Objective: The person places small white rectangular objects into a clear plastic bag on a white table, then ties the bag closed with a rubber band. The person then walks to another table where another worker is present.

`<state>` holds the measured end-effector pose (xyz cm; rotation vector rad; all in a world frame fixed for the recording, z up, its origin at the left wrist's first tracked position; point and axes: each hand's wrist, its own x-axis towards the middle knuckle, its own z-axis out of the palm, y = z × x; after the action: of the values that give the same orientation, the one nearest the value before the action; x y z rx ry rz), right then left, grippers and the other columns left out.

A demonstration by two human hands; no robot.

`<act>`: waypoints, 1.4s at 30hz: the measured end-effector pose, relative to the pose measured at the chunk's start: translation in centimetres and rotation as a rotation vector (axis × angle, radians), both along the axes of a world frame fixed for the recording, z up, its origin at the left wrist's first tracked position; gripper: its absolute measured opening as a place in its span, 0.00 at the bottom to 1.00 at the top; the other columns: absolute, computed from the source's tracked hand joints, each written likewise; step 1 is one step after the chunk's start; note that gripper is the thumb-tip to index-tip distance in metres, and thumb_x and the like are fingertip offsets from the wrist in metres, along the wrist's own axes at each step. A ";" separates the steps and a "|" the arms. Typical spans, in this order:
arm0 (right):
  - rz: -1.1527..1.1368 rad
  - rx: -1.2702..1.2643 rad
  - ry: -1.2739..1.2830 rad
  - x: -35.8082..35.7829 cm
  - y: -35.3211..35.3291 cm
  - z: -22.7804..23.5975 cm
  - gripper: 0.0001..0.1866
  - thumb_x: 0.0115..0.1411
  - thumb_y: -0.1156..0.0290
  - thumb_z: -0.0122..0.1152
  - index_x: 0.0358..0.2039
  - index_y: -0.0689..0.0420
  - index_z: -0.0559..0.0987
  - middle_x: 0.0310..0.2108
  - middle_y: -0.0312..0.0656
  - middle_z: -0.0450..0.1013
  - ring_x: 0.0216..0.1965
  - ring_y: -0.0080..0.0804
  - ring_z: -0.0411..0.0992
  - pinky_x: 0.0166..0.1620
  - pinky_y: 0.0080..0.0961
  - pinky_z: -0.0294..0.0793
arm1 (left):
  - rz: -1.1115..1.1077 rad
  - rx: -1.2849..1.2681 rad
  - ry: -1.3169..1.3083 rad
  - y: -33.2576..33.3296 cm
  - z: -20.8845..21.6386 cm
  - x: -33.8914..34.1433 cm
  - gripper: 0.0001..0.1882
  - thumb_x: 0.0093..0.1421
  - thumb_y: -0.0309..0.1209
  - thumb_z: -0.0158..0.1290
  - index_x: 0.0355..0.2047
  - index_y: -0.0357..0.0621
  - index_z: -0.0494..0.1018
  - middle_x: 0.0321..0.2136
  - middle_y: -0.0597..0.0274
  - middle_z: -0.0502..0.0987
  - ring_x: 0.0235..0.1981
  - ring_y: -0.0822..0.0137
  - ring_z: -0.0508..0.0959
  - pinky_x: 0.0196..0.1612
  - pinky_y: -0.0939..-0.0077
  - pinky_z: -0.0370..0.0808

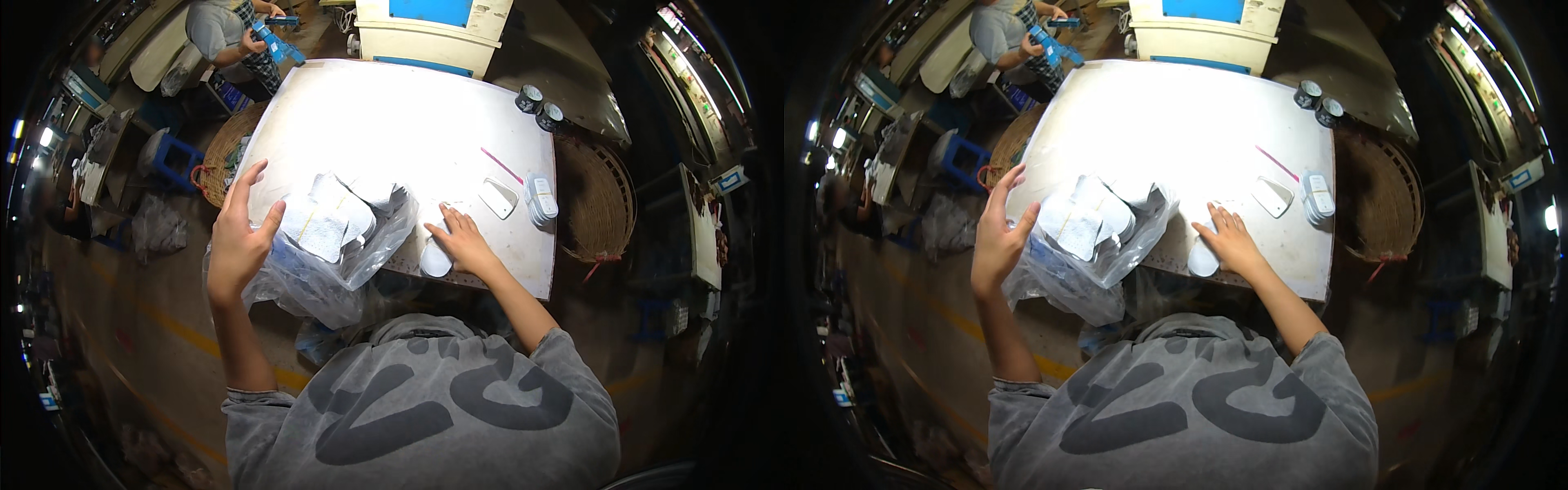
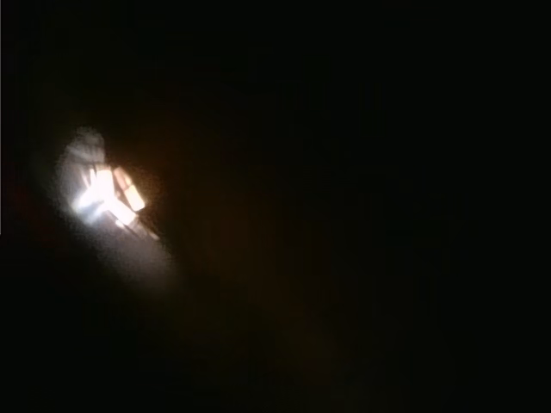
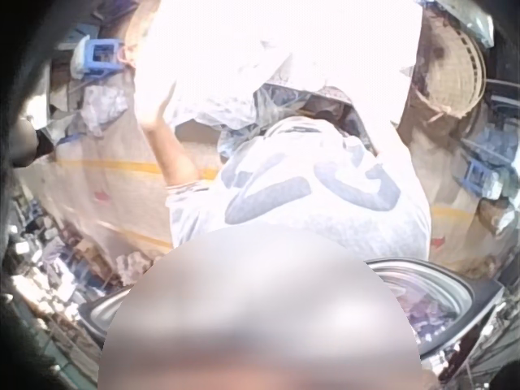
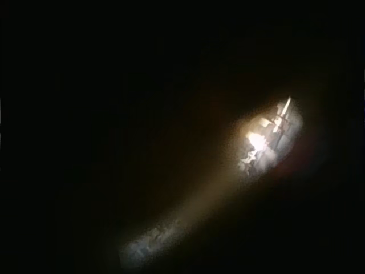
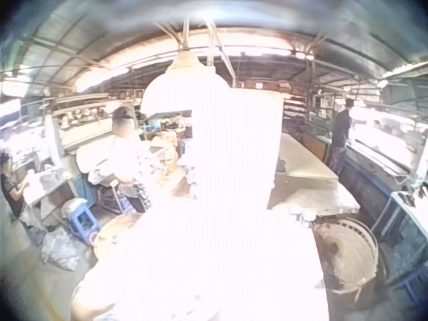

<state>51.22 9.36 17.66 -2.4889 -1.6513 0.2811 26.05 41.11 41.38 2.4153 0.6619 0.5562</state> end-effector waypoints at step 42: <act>-0.386 0.637 1.169 -2.7 12.0 11.9 0.18 0.77 0.62 0.52 0.32 0.61 0.78 0.23 0.37 0.76 0.20 0.21 0.72 0.26 0.23 0.74 | -0.167 -0.419 0.192 2.3 -4.6 3.1 0.42 0.60 0.21 0.41 0.77 0.25 0.49 0.77 0.30 0.52 0.81 0.53 0.51 0.79 0.71 0.47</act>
<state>48.52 21.35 29.61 -1.5314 -0.6106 0.7945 29.19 43.44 36.80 2.1133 0.5804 0.1008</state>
